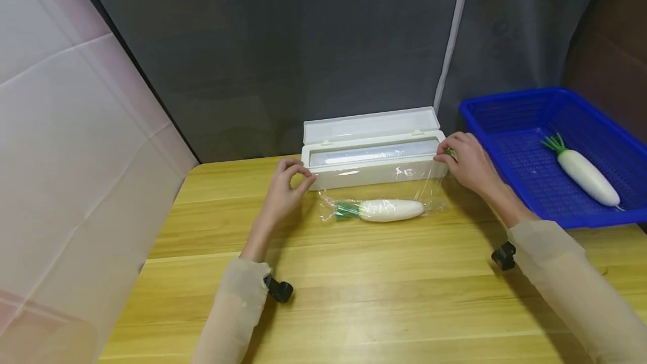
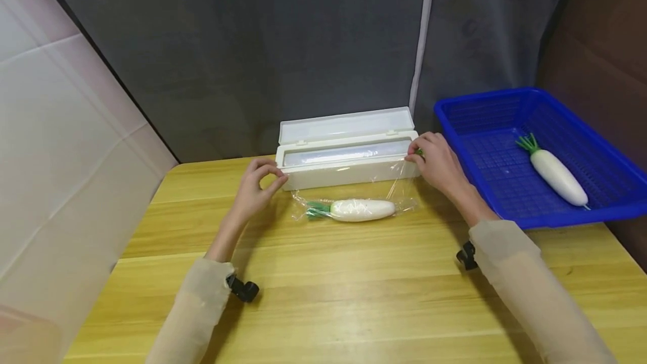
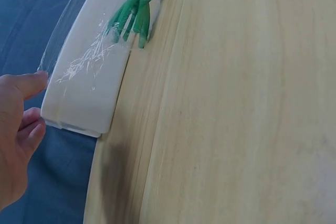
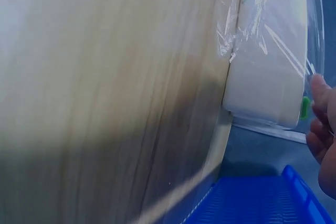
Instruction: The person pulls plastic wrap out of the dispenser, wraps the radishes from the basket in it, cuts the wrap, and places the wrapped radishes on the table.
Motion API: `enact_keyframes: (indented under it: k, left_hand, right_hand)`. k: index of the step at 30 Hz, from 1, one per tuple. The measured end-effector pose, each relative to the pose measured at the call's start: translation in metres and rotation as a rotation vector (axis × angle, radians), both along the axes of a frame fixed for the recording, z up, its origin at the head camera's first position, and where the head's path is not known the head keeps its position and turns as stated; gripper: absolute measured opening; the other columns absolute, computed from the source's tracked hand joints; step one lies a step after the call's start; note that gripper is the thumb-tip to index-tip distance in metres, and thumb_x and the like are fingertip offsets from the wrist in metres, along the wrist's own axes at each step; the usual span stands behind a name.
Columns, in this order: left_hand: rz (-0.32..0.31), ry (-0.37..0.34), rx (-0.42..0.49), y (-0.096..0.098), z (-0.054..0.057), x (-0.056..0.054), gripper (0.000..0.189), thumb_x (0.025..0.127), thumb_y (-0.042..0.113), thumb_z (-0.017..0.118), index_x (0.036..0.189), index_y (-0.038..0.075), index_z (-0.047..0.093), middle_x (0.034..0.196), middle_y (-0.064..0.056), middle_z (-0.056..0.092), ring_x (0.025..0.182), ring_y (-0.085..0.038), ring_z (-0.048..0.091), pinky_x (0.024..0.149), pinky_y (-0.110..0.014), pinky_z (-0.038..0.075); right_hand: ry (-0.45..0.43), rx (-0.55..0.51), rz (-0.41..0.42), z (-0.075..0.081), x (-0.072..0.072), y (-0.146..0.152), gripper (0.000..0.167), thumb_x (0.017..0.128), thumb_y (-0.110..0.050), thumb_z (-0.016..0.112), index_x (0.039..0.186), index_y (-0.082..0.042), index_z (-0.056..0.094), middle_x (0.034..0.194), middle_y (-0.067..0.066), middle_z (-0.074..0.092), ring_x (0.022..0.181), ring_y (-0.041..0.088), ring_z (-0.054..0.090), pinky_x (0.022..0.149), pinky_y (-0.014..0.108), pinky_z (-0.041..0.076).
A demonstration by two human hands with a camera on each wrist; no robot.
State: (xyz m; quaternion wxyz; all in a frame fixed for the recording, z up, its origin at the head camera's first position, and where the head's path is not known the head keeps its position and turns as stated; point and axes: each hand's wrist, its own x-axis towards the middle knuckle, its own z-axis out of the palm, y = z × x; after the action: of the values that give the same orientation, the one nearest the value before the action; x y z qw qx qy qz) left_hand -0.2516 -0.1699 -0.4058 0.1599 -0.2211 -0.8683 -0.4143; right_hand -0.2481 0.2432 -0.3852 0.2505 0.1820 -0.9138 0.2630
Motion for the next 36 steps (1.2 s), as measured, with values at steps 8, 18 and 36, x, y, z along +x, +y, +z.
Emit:
enact_keyframes:
  k: [8,18,36]
  left_hand:
    - [-0.010,0.020,0.008,0.002,0.003,0.006,0.008,0.092,0.007,0.075,0.095,0.000,0.072,0.111,-0.016,0.060,0.110,-0.033,0.055,0.100,-0.047,0.044]
    - [-0.049,-0.004,0.027,-0.002,0.009,0.017,0.005,0.093,0.005,0.073,0.096,0.001,0.073,0.095,-0.011,0.068,0.090,-0.028,0.059,0.082,-0.046,0.052]
    - [-0.106,-0.048,0.024,-0.005,0.015,0.035,0.006,0.092,0.004,0.074,0.097,0.003,0.071,0.090,-0.006,0.066,0.083,-0.019,0.058,0.074,-0.034,0.052]
  right_hand:
    - [0.028,-0.005,0.004,-0.001,0.009,-0.004,0.008,0.091,-0.002,0.073,0.095,-0.001,0.066,0.087,0.014,0.063,0.078,0.028,0.057,0.069,0.043,0.046]
    - [0.067,-0.034,0.044,-0.002,0.020,0.002,0.004,0.088,-0.001,0.076,0.089,-0.002,0.072,0.081,0.008,0.061,0.072,0.018,0.050,0.065,0.028,0.038]
    - [0.074,-0.085,0.054,0.005,0.053,0.009,0.009,0.083,0.000,0.080,0.088,-0.006,0.075,0.082,0.002,0.065,0.071,0.007,0.050,0.063,0.016,0.039]
